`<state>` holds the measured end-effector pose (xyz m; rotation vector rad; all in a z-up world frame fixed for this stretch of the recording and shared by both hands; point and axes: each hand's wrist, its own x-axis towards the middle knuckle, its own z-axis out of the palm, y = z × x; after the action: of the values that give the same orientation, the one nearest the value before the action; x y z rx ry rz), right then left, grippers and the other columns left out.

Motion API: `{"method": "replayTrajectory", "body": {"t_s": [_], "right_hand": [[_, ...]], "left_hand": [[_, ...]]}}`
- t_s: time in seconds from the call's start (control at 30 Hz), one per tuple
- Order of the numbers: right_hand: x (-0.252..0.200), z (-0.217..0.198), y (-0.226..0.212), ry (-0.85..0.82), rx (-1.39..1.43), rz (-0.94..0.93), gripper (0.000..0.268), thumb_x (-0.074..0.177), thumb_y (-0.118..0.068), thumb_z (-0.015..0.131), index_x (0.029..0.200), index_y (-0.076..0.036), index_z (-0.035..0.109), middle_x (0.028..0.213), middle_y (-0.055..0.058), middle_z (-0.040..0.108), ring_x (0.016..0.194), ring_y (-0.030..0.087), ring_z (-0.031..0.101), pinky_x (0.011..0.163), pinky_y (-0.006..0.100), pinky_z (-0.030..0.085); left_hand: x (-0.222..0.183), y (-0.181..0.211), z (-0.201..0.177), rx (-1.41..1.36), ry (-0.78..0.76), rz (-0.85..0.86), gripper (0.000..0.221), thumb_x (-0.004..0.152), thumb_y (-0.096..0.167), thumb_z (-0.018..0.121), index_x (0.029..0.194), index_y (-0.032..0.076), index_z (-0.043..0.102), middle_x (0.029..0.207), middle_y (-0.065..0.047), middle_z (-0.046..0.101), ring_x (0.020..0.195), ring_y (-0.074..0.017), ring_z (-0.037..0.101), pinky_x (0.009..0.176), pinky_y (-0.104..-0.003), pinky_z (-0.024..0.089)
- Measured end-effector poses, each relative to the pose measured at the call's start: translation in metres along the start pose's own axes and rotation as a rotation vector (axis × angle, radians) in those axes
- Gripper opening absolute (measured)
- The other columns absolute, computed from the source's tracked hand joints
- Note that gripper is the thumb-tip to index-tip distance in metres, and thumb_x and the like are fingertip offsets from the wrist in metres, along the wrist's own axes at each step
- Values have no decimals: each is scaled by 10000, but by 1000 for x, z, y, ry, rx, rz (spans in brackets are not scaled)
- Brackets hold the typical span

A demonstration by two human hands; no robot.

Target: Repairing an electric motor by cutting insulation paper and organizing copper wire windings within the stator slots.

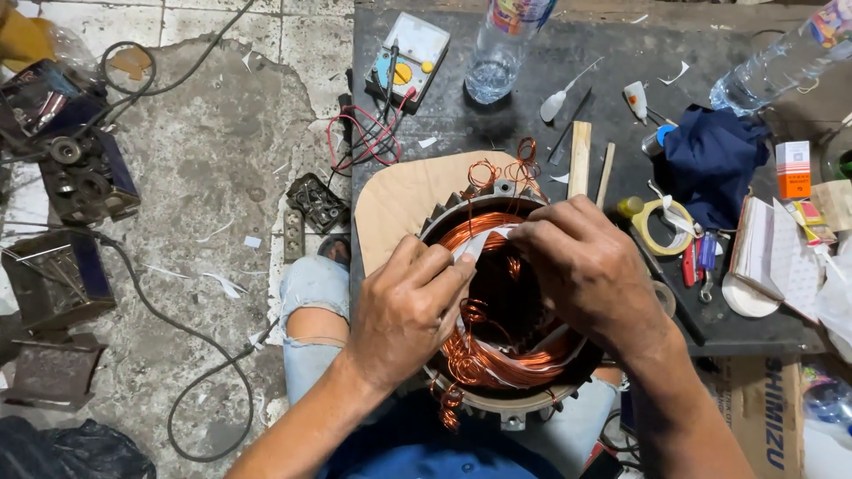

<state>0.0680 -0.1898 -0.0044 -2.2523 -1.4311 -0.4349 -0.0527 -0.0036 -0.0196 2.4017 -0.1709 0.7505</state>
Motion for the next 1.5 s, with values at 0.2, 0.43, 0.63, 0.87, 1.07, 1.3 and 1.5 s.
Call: {"method": "replayTrajectory", "body": {"t_s": [0.2, 0.43, 0.63, 0.87, 1.07, 1.3, 1.5], "right_hand": [[9, -2, -5, -1, 86, 88, 181, 880, -21, 742, 1058, -51, 733, 915, 134, 684, 846, 356, 669, 727, 444, 581], [-16, -10, -7, 48, 77, 252, 97, 927, -48, 750, 1014, -86, 773, 847, 113, 693, 820, 324, 668, 726, 399, 554], [-43, -8, -19, 117, 21, 302, 106, 927, -87, 747, 1021, -86, 797, 870, 135, 687, 811, 335, 664, 723, 418, 560], [-51, 1, -28, 225, -53, 294, 166, 924, -62, 750, 1079, -56, 810, 910, 140, 689, 855, 336, 670, 770, 428, 565], [-59, -2, -31, 266, 25, 382, 241, 933, -130, 778, 1151, -27, 784, 949, 178, 683, 875, 370, 659, 798, 458, 549], [-67, -13, -34, 281, 156, 489, 218, 992, -161, 704, 1155, -40, 784, 960, 190, 706, 890, 374, 679, 811, 451, 549], [-93, -40, 4, 288, 22, 642, 225, 1081, -11, 587, 1213, 112, 721, 1107, 253, 713, 1019, 335, 651, 886, 420, 516]], "left_hand": [[-4, -5, 7, 24, 29, 10, 40, 917, 102, 741, 899, 90, 775, 785, -48, 643, 755, -192, 604, 527, -283, 549], [-2, 0, 5, -59, 2, -91, 59, 919, 89, 730, 961, 68, 765, 816, -90, 637, 780, -220, 616, 547, -312, 566], [-3, -2, 5, -29, -19, -66, 98, 912, 65, 719, 989, 68, 779, 806, -101, 630, 757, -215, 609, 538, -303, 549], [0, -4, 0, 59, -61, 82, 106, 932, 123, 702, 971, 72, 787, 769, -98, 637, 709, -223, 594, 488, -304, 515], [0, -6, 4, 38, 8, 100, 77, 913, 113, 741, 944, 63, 791, 728, -92, 611, 671, -229, 592, 477, -303, 516], [-2, -7, 5, -20, -1, 81, 53, 889, 73, 754, 914, 60, 799, 708, -85, 630, 650, -198, 593, 478, -281, 522], [2, -6, -2, 9, -20, 191, 63, 969, 27, 742, 1005, -4, 701, 773, -86, 534, 676, -252, 491, 586, -368, 431]]}}
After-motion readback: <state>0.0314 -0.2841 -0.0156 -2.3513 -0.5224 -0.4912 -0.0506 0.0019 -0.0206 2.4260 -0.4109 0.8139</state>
